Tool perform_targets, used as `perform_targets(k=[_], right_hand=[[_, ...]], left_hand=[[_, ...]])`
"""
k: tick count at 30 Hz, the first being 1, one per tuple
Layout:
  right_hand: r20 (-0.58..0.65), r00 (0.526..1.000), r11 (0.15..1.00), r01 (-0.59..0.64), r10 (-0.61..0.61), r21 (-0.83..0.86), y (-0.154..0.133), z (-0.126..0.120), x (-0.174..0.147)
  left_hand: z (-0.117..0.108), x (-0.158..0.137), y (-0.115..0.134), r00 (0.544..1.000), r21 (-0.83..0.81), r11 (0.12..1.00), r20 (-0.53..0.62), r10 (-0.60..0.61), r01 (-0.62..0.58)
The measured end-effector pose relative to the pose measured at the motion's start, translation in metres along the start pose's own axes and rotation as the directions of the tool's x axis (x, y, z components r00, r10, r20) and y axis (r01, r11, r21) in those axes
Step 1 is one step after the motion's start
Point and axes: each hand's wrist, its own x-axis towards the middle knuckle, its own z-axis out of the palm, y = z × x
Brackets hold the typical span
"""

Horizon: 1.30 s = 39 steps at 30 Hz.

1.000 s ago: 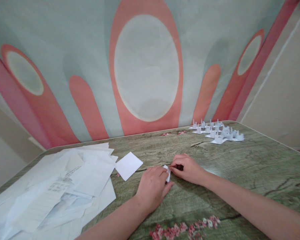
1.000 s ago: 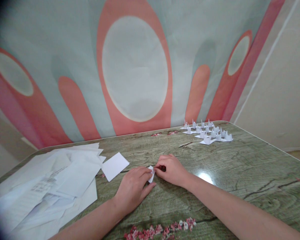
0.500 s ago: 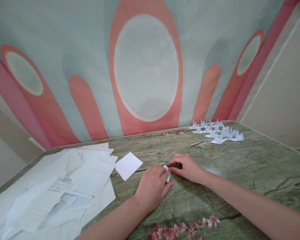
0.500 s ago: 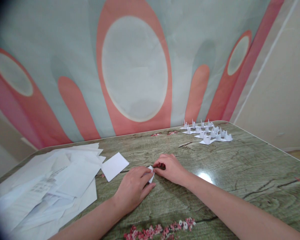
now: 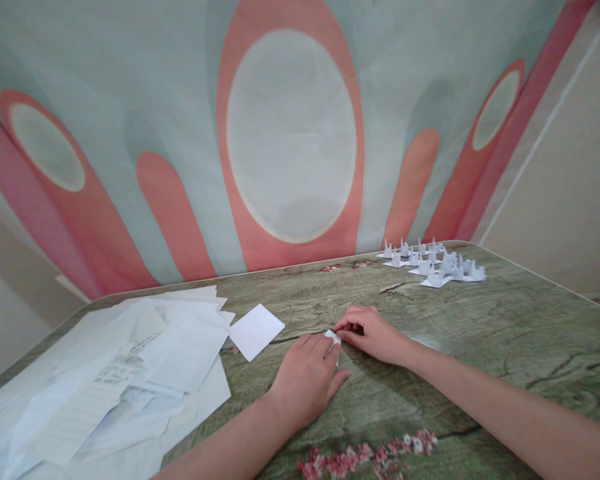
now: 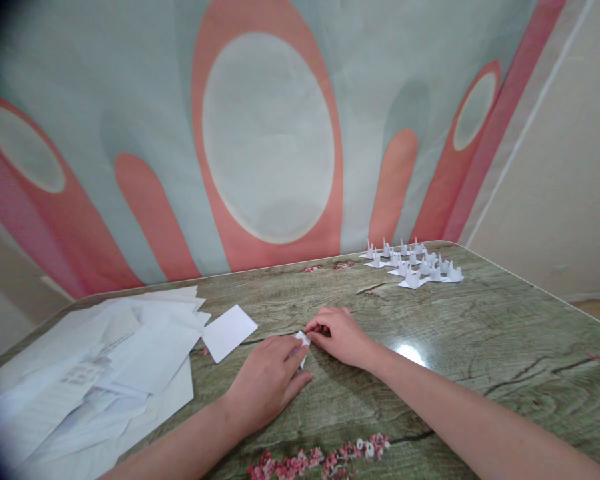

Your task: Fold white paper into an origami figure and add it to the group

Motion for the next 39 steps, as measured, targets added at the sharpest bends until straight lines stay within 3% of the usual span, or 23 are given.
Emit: perform_targets(k=[20, 39], right_hand=[[0.019, 1.0, 1.0, -0.024, 0.024, 0.002, 0.001, 0.001, 0.002], [0.014, 0.999, 0.999, -0.048, 0.048, 0.019, -0.002, 0.001, 0.001]], left_hand=[[-0.003, 0.001, 0.001, 0.999, -0.02, 0.999, 0.022, -0.026, 0.026], [-0.026, -0.008, -0.001, 0.987, -0.086, 0.996, 0.157, 0.024, -0.01]])
